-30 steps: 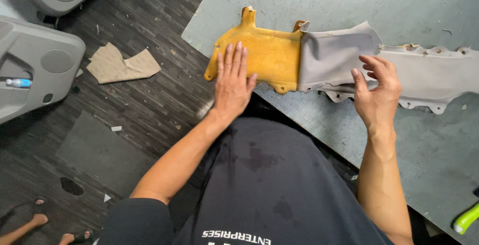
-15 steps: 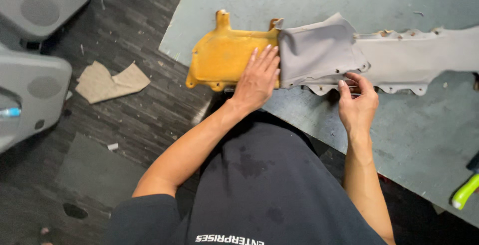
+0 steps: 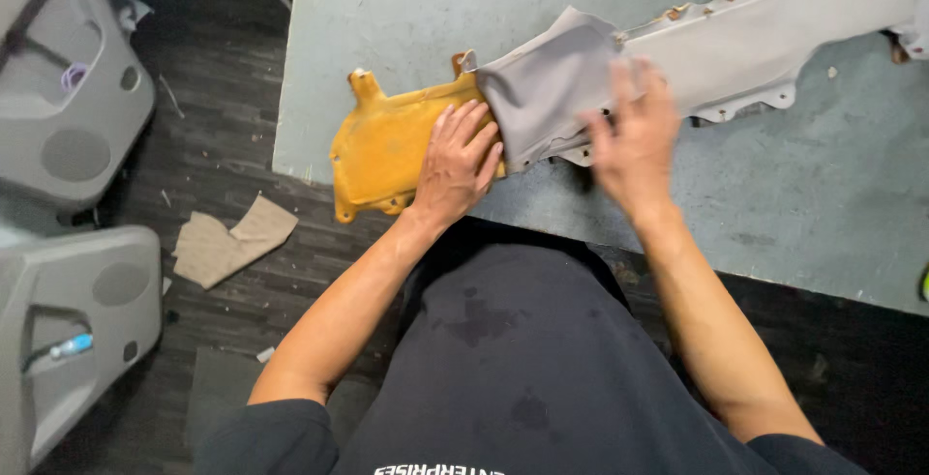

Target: The person peels a gray flexible sheet off a yellow plastic panel on a workbench. They use both hands to lift and pull the material away from the surface, revealing the yellow base underneath.

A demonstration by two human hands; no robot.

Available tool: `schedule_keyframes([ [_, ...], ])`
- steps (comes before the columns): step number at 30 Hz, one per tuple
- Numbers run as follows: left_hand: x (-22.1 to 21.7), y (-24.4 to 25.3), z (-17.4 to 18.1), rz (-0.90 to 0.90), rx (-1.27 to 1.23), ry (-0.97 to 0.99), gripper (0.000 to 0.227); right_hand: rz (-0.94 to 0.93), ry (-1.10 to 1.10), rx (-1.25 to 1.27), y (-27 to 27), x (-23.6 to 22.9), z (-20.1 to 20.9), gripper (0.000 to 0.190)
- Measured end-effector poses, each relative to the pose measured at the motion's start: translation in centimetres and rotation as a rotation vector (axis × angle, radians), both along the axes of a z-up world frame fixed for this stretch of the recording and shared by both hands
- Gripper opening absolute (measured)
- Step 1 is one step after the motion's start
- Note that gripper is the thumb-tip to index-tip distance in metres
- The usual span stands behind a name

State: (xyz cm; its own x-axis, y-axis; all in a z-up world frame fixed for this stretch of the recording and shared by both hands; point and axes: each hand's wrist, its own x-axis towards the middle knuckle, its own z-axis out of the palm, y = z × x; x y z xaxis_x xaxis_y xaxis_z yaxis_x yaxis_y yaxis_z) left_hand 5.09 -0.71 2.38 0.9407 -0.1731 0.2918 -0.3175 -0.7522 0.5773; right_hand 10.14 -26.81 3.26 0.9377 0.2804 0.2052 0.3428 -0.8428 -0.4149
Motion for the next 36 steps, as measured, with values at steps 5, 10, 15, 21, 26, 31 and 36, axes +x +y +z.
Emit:
schedule_keyframes([
  [5, -0.2, 0.0, -0.1, -0.031, -0.015, 0.006, 0.034, 0.247, 0.125, -0.106, 4.0, -1.3, -1.2, 0.052],
  [10, -0.6, 0.0, -0.8, -0.037, 0.025, 0.015, 0.037, 0.029, 0.106, -0.182, 0.3, -0.9, -2.3, 0.054],
  [15, -0.4, -0.1, -0.9, -0.019, 0.072, 0.005, 0.042, -0.314, 0.182, -0.041, -4.3, 1.1, -2.1, 0.058],
  [21, -0.2, 0.1, -0.6, -0.054, 0.109, 0.020, 0.044, -0.318, 0.069, 0.098, -2.4, 1.5, -3.0, 0.052],
  [26, -0.1, 0.2, -0.6, -0.082, 0.103, 0.033, 0.044, -0.474, 0.088, 0.268, 0.2, 1.7, -1.9, 0.030],
  [31, -0.2, 0.3, -0.6, -0.087, 0.088, 0.047, 0.044, -0.368, 0.206, 0.569, 3.9, 1.7, 1.9, 0.029],
  [36, -0.2, 0.4, -0.7, -0.076, 0.072, 0.059, 0.046, -0.111, 0.004, 0.702, 8.7, -0.5, 7.5, 0.042],
])
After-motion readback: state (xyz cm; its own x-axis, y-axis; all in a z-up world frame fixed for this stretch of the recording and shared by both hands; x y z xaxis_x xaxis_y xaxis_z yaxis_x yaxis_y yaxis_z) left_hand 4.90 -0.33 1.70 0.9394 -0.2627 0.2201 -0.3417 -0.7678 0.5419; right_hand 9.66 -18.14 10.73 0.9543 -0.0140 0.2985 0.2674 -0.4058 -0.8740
